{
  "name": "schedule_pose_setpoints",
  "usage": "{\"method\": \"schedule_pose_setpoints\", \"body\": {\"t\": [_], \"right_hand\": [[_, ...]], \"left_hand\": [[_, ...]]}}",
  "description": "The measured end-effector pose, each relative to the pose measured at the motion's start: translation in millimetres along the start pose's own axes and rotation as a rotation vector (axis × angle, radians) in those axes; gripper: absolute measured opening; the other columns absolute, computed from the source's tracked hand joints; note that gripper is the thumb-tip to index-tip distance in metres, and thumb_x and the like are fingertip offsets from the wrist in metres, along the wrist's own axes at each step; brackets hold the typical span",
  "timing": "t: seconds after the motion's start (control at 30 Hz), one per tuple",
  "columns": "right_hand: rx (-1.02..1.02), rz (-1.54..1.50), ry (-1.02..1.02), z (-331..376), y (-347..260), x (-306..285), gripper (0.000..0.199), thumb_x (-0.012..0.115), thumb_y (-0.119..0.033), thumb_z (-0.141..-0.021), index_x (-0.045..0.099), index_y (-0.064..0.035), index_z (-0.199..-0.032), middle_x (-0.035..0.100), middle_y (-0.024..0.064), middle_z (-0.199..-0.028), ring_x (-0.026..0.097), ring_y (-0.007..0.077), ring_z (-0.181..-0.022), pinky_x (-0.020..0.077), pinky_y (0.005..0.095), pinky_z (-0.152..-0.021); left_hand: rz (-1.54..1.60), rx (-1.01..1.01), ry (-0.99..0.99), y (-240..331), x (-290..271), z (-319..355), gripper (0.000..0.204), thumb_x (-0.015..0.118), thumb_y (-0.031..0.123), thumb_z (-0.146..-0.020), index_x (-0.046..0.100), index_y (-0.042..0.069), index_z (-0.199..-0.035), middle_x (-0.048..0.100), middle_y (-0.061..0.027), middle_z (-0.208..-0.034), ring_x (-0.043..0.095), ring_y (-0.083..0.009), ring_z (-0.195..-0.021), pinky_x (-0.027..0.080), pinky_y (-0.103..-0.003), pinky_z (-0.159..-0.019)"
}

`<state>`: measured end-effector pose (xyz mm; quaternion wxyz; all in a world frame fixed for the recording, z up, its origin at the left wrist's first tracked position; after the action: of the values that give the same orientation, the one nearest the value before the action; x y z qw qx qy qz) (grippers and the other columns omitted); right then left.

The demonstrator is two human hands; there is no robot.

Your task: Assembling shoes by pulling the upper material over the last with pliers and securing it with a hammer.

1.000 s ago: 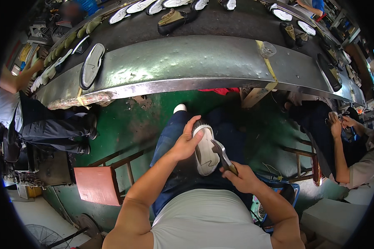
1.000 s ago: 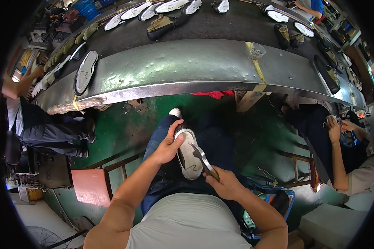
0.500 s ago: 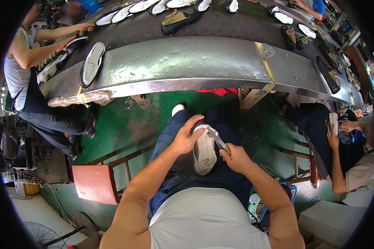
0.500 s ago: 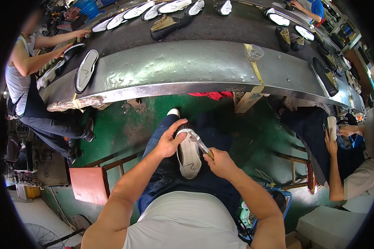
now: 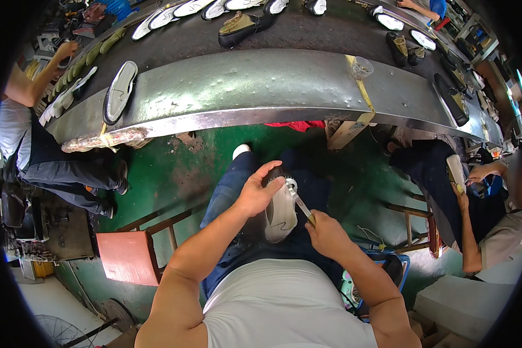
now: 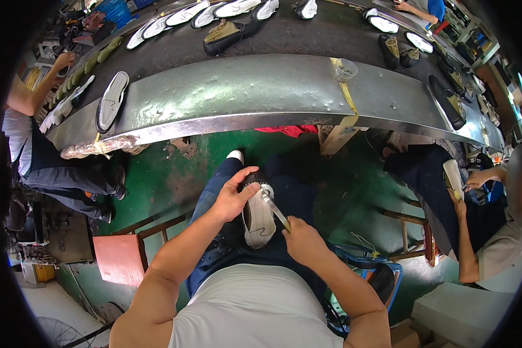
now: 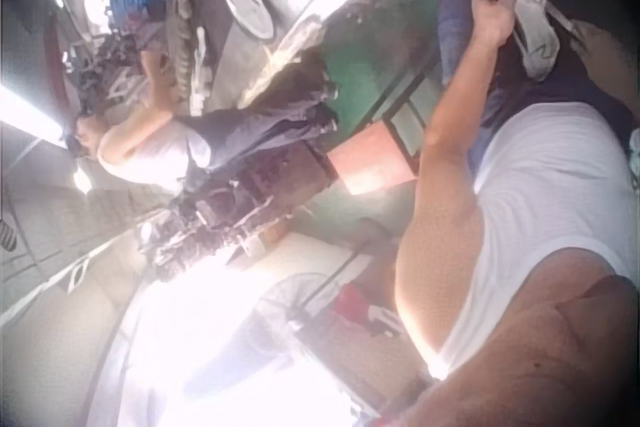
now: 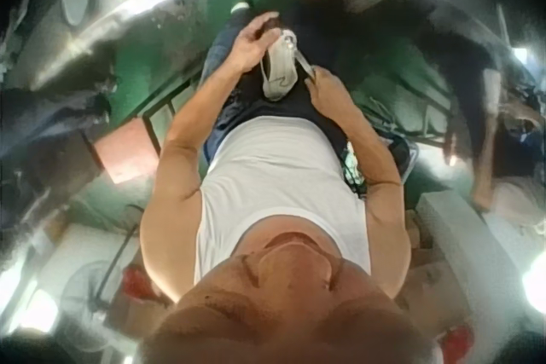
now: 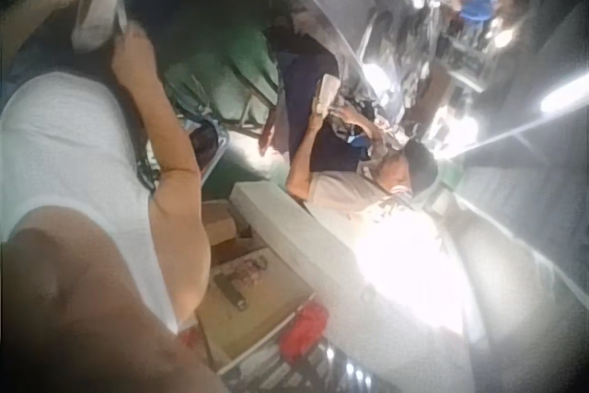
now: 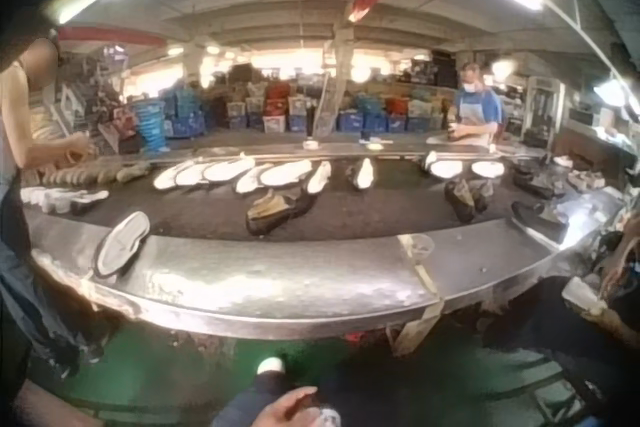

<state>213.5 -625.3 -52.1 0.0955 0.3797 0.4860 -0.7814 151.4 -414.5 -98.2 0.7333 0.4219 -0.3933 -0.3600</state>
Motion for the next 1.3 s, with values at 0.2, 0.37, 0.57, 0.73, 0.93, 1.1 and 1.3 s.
{"method": "schedule_pose_setpoints", "body": {"t": [0.2,0.37,0.57,0.73,0.93,1.1,1.3], "right_hand": [[-0.096,-0.433,0.131,50.2,36.1,8.7,0.021,0.064,-0.005,-0.09,0.064,-0.0011,-0.11,0.064,0.0095,-0.085,0.06,0.0148,-0.07,0.049,0.0288,-0.066],[-0.033,-0.633,0.281,43.5,40.9,1.4,0.031,0.066,-0.006,-0.089,0.058,-0.0018,-0.12,0.065,0.003,-0.093,0.057,0.0093,-0.073,0.0488,0.0274,-0.068],[-0.115,-0.583,0.253,22.9,1.9,-9.2,0.067,0.086,-0.02,-0.076,0.05,-0.003,-0.13,0.062,0.0046,-0.112,0.058,0.0093,-0.088,0.049,0.0277,-0.079],[0.197,-0.383,0.196,-13.8,2.9,11.1,0.084,0.089,-0.034,-0.068,0.046,0.006,-0.128,0.067,0.0187,-0.11,0.067,0.0288,-0.103,0.0516,0.0376,-0.091],[0.348,-0.761,0.086,-34.4,76.4,49.2,0.037,0.071,-0.021,-0.087,0.056,0.0036,-0.111,0.067,0.0142,-0.089,0.068,0.0257,-0.086,0.0542,0.037,-0.079],[0.12,-0.262,0.171,-23.1,26.9,33.7,0.053,0.074,-0.031,-0.083,0.055,0.0049,-0.117,0.07,0.021,-0.096,0.07,0.0352,-0.09,0.0541,0.0414,-0.083],[0.233,-0.487,0.164,-33.2,74.4,48.9,0.042,0.072,-0.019,-0.082,0.055,0.0051,-0.113,0.068,0.0168,-0.089,0.07,0.0274,-0.08,0.0557,0.037,-0.074]], "left_hand": [[-0.337,0.751,-0.111,75.0,23.2,61.4,0.086,0.08,0.006,-0.08,0.028,0.001,-0.148,0.05,-0.0202,-0.138,0.05,-0.0282,-0.13,0.04,-0.039,-0.109],[-0.697,1.042,-0.247,107.7,43.2,84.2,0.1,0.09,0.009,-0.067,0.029,-0.001,-0.146,0.047,-0.0276,-0.139,0.052,-0.0434,-0.128,0.039,-0.052,-0.11],[-0.697,1.083,-0.273,109.6,54.1,83.8,0.091,0.088,0.009,-0.069,0.036,-0.001,-0.143,0.053,-0.0274,-0.134,0.054,-0.0424,-0.126,0.042,-0.052,-0.106],[-0.198,0.042,-0.081,15.3,29.4,20.1,0.072,0.073,0.022,-0.091,0.038,-0.003,-0.147,0.057,-0.0155,-0.132,0.057,-0.02,-0.117,0.045,-0.034,-0.102],[-0.514,-0.245,0.114,-82.4,-9.0,21.8,0.034,0.052,0.023,-0.104,0.057,0.001,-0.129,0.065,-0.0067,-0.114,0.059,-0.0126,-0.102,0.048,-0.029,-0.093],[-0.246,-0.189,0.055,-85.2,-12.7,32.6,0.049,0.045,0.002,-0.09,0.051,0.001,-0.14,0.065,-0.016,-0.121,0.062,-0.0232,-0.11,0.047,-0.031,-0.097],[-0.07,-0.359,-0.168,-50.9,4.0,39.8,0.082,0.049,-0.011,-0.077,0.033,0.008,-0.155,0.055,-0.0126,-0.137,0.053,-0.0204,-0.124,0.041,-0.03,-0.105]]}}
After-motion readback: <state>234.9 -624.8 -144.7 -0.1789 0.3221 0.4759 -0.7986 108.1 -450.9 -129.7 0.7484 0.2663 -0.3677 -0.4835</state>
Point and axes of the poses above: each hand's wrist, its own z-axis away from the middle knuckle, its own x-axis out of the palm, y = z × x, the point moved 4 cm from there along -z, towards the middle knuckle
